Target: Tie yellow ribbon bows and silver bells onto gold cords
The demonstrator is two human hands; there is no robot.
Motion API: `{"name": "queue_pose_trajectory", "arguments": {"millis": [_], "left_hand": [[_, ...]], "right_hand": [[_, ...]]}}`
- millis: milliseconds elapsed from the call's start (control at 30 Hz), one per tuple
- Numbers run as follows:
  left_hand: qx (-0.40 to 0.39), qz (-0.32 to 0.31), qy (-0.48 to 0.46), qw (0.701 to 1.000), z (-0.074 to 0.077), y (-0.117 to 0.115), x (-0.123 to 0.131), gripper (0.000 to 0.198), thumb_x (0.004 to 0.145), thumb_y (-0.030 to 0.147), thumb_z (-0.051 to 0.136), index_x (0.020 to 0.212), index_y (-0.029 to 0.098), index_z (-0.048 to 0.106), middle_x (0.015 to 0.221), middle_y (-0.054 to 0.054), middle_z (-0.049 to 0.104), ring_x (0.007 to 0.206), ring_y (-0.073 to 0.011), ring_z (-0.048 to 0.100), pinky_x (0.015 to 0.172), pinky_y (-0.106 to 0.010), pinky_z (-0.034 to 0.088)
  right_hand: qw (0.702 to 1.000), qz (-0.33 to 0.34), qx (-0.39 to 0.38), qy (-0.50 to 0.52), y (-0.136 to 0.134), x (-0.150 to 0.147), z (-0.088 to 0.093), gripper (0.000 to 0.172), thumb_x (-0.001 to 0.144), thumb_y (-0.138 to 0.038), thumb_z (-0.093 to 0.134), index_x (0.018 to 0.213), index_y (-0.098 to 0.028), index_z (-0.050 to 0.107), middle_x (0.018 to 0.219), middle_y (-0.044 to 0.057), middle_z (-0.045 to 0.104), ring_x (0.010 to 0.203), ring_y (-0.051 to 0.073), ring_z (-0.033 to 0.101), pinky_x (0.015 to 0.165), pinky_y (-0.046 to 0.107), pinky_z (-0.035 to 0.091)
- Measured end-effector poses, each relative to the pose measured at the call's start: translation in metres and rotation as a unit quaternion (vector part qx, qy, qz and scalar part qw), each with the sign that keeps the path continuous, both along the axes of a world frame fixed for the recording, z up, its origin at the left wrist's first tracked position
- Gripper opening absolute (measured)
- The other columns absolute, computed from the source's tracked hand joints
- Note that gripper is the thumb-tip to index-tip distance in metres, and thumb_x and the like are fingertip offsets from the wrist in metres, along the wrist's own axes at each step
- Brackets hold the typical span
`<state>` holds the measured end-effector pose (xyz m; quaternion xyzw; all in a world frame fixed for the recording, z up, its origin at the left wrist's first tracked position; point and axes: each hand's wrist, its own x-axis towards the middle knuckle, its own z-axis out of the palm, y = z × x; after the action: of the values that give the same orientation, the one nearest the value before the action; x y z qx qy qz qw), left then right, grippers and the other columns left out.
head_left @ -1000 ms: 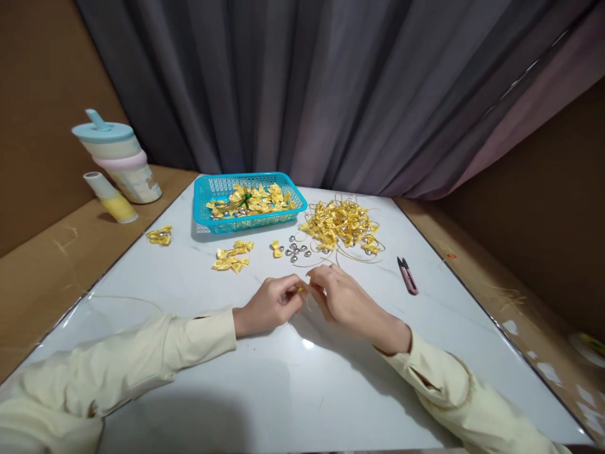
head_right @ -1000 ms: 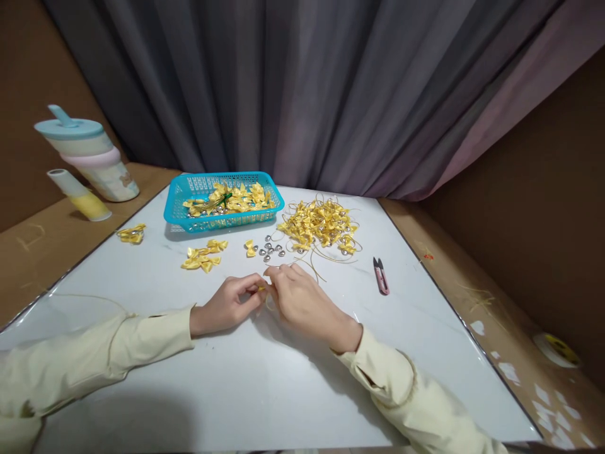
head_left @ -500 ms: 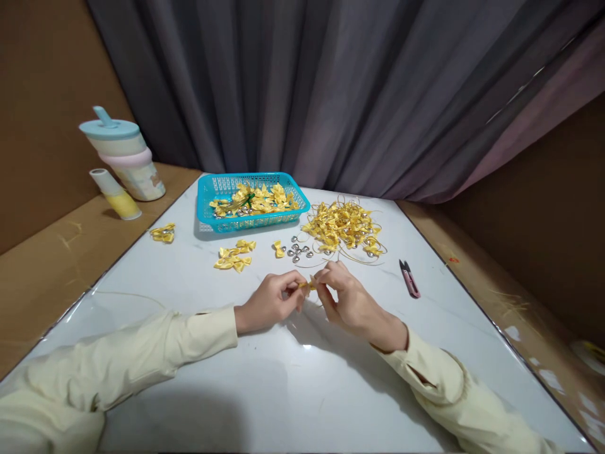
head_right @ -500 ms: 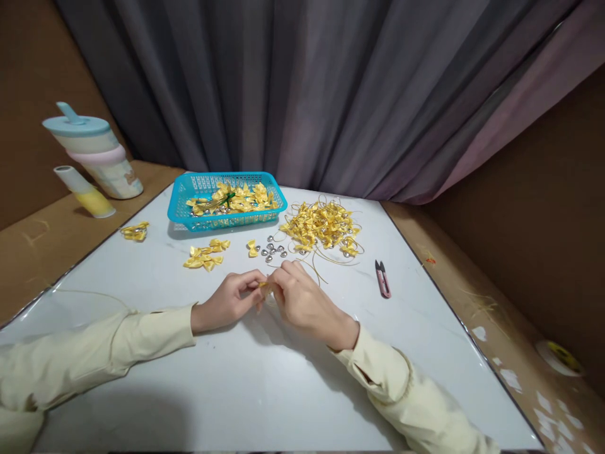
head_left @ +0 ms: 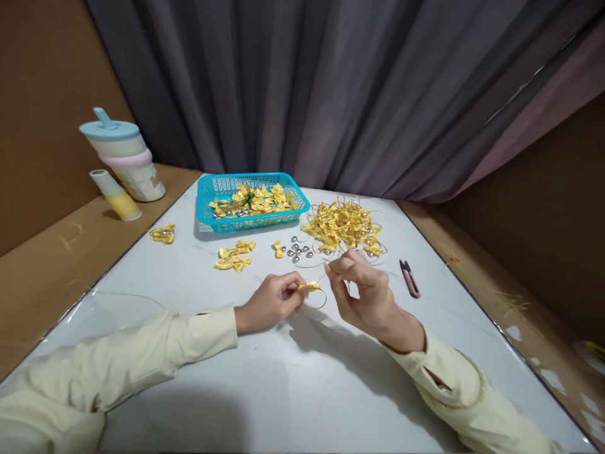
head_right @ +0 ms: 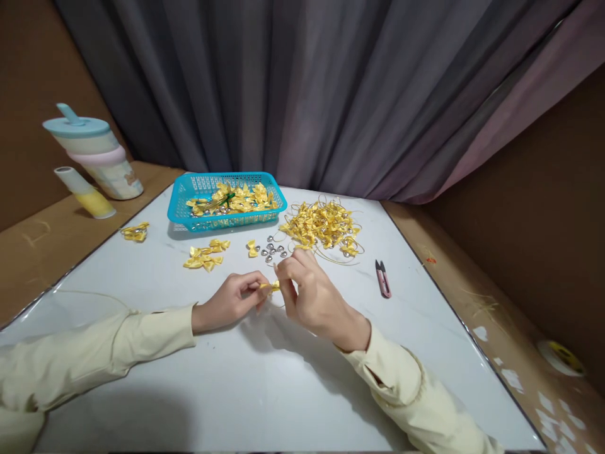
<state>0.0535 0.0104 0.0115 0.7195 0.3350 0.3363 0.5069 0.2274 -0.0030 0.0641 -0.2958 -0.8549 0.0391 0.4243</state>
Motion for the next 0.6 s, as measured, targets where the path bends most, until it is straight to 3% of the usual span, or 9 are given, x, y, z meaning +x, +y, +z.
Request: {"name": "queue_pose_trajectory", "arguments": {"millis": [333, 600], "left_hand": [[0.006, 0.002, 0.002, 1.000, -0.001, 0.002, 0.000, 0.019, 0.086, 0.029, 0.046, 0.072, 0.016, 0.049, 0.055, 0.002, 0.053, 0.052, -0.0098, 0.048, 0.056, -0.022, 0.039], [-0.006, 0.016, 0.008, 1.000, -0.001, 0.001, 0.000, 0.014, 0.083, 0.024, 0.048, 0.073, 0.015, 0.051, 0.053, 0.003, 0.054, 0.050, -0.0092, 0.047, 0.054, -0.020, 0.038]], "right_hand": [[1.000, -0.006, 0.013, -0.013, -0.010, -0.002, 0.006, 0.030, 0.080, 0.002, 0.046, 0.075, -0.023, 0.029, 0.067, 0.000, 0.050, 0.060, 0.014, 0.033, 0.057, 0.030, 0.031], [0.998, -0.031, 0.060, 0.017, -0.010, 0.002, 0.020, 0.032, 0.078, 0.002, 0.048, 0.072, -0.023, 0.029, 0.064, -0.001, 0.050, 0.056, 0.014, 0.035, 0.055, 0.031, 0.032]]}}
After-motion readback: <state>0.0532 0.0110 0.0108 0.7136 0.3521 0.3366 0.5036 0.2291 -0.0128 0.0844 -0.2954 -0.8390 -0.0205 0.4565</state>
